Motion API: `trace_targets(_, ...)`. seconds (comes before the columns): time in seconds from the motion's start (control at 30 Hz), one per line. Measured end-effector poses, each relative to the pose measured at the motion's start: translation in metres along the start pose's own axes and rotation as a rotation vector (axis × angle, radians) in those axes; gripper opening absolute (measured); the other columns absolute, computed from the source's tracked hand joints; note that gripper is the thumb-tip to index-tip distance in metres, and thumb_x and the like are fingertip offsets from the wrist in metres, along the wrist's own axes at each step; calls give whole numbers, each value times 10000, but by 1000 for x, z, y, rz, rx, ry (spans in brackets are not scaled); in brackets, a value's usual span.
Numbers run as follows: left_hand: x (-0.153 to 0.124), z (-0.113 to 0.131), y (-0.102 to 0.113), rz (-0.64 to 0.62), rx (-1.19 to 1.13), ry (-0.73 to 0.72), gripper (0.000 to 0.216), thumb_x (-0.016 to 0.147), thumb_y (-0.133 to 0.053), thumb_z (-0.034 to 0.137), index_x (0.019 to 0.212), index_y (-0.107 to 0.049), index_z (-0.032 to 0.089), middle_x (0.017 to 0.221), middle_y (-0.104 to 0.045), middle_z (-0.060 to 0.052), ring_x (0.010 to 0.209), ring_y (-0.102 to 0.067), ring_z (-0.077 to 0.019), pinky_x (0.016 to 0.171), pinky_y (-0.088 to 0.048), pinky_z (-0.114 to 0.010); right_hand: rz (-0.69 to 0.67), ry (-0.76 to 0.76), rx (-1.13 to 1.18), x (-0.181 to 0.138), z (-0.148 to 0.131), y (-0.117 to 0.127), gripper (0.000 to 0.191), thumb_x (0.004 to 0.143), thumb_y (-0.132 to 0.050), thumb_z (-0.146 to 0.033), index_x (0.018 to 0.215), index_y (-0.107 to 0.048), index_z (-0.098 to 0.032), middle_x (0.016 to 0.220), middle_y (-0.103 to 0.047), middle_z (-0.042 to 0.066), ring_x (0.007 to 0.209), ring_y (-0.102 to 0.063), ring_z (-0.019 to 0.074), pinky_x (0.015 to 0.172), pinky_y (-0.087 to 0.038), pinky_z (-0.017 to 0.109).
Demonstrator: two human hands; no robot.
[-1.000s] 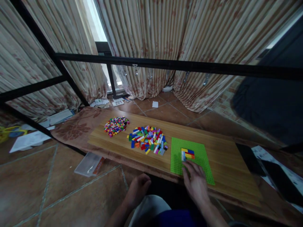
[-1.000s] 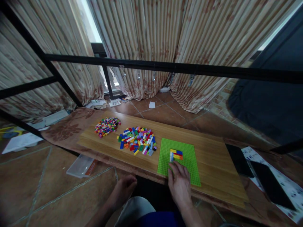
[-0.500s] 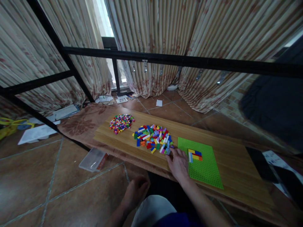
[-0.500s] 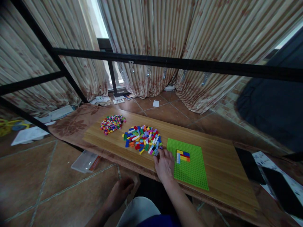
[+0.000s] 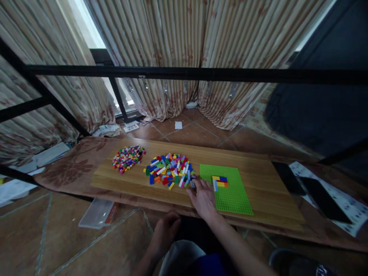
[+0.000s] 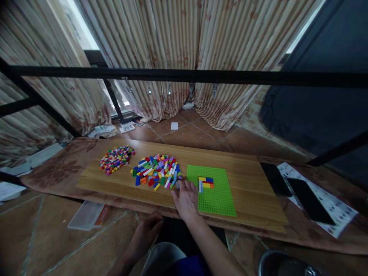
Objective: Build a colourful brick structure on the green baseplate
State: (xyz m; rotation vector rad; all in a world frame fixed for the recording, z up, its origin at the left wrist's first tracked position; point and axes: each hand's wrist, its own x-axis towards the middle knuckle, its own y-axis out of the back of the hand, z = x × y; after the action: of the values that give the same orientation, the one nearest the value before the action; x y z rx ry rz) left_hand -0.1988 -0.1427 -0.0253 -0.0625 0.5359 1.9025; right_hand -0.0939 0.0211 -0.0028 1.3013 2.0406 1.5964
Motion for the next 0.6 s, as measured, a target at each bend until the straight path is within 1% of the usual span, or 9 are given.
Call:
trace_targets(0.17,1,0,-3,-10,56,11,248,839,-503,375,787,-629,168,737,-623,-20,716,-569,-164,669,-429,-240,-10,-47,-16,7,-6,-4,143,873,-535,-236,987,-617,-215,925,-645,96,895,-541,279,807,-400,412)
trace_targets(0.27,-1,-1,-3,-12,62,22,267,841,-499,390,791,-631,163,711,-615,-20,692,-565,-164,647,-429,-244,-10,-55,2,6,-6,-4,132,879,-513,-191,956,-617,-217,924,-645,93,900,-548,280,799,-403,410)
trace_targets(0.33,-1,1,-3,-5,72,30,264,827,-516,393,816,-644,163,717,-624,-23,693,-571,-170,644,-434,-248,-8,-50,18,2,-7,-1,155,889,-493,-162,955,-618,-225,910,-650,81,903,-562,264,807,-414,395)
trace_targets(0.4,0,5,-4,-2,89,30,266,818,-526,399,836,-654,166,732,-639,-28,707,-583,-178,651,-444,-255,-7,-28,55,-6,-7,4,177,903,-479,-155,976,-620,-232,915,-656,66,904,-582,238,816,-433,369)
trace_targets(0.5,2,15,-7,-15,105,25,275,819,-522,404,847,-663,169,764,-671,-41,745,-609,-195,679,-462,-270,18,5,183,-26,-1,17,198,926,-467,-184,1044,-620,-230,958,-669,58,906,-616,209,822,-472,342)
trace_targets(0.6,5,30,-14,-20,111,28,279,815,-529,397,896,-671,171,829,-701,-55,797,-633,-211,725,-479,-287,48,-44,294,-52,18,33,207,937,-464,-224,1070,-623,-227,985,-686,60,912,-642,205,829,-508,343)
